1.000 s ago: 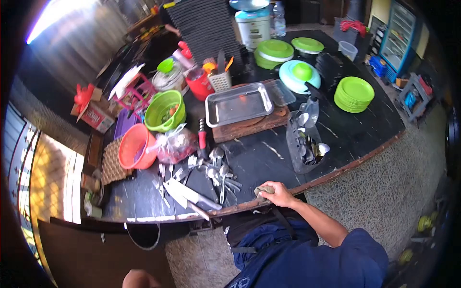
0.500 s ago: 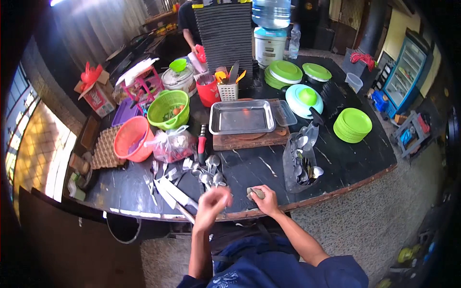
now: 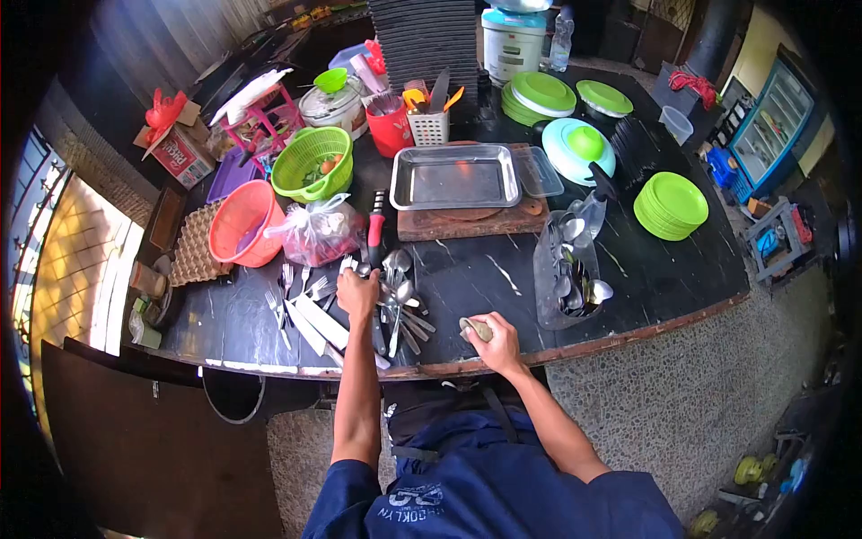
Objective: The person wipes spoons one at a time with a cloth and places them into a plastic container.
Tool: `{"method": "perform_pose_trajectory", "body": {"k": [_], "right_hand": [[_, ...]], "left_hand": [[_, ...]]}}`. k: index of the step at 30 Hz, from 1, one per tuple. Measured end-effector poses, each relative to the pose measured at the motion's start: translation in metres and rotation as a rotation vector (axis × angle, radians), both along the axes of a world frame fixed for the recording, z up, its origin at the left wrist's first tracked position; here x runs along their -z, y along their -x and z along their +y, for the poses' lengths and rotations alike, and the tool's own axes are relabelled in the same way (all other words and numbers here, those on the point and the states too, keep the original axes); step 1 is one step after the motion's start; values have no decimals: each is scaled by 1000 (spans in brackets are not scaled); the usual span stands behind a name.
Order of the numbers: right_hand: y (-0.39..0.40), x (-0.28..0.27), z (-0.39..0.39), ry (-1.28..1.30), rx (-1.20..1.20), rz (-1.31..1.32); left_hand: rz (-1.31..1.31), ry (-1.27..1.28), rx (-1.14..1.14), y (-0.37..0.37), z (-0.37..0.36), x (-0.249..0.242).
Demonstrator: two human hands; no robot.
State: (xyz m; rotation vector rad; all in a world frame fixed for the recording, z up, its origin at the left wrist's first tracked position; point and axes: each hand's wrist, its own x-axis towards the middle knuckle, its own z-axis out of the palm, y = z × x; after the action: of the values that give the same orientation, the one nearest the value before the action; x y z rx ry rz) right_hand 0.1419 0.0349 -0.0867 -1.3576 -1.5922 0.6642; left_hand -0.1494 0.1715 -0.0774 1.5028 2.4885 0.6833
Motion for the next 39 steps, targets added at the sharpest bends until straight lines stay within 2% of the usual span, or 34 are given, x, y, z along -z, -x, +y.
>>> {"method": "perform_pose_trajectory", "body": {"k": [7, 9, 11, 12, 14, 17, 19, 20, 21, 23, 25, 26, 29, 31, 33, 35, 37, 39], "right_hand": [[-1, -4, -1, 13, -7, 11], [-1, -4, -1, 2, -10, 8], [-2, -4, -1, -13, -9, 4], [-1, -5, -1, -5, -8, 8], [-1, -6, -2, 8, -7, 12], [-1, -4, 1, -2, 7, 19], [0, 1, 1, -3, 16, 17], [1, 2, 1, 131, 50, 195], [2, 3, 5, 264, 84, 372], [6, -17, 7, 218, 116, 367], [12, -43, 8, -83, 198, 296], [15, -72, 5, -196, 189, 248], [11, -101, 7, -413, 43, 99], [-3, -100, 13, -450, 3, -8], [-15, -103, 21, -489, -41, -116], [-21, -109, 27, -502, -70, -205], [-19, -109, 29, -500, -22, -235], [-7, -110, 26, -505, 135, -155]], "left_hand": [[0, -31, -64, -4, 2, 7], [-73, -27, -73, 1, 6, 8], [-21, -221, -118, 3, 7, 16], [-122, -250, -122, 7, 10, 13], [-273, -480, -101, 7, 8, 11], [-458, -639, -63, -13, -13, -34], [-894, -915, 11, -36, -19, -47], [-1100, -994, 20, -54, -28, -67], [-1128, -1033, 61, -63, -34, -71], [-1248, -908, 66, -92, -61, -93], [-1075, -730, 199, -116, -74, -92], [-1144, -625, 253, -128, -83, -86], [-1256, -420, 391, -163, -107, -74], [-1683, -23, 520, -159, -123, -89], [-1767, -47, 547, -167, -129, -81], [-1713, 14, 502, -172, -134, -89], [-1621, -24, 460, -174, -136, -95], [-1394, -31, 581, -169, -136, -94]]}}
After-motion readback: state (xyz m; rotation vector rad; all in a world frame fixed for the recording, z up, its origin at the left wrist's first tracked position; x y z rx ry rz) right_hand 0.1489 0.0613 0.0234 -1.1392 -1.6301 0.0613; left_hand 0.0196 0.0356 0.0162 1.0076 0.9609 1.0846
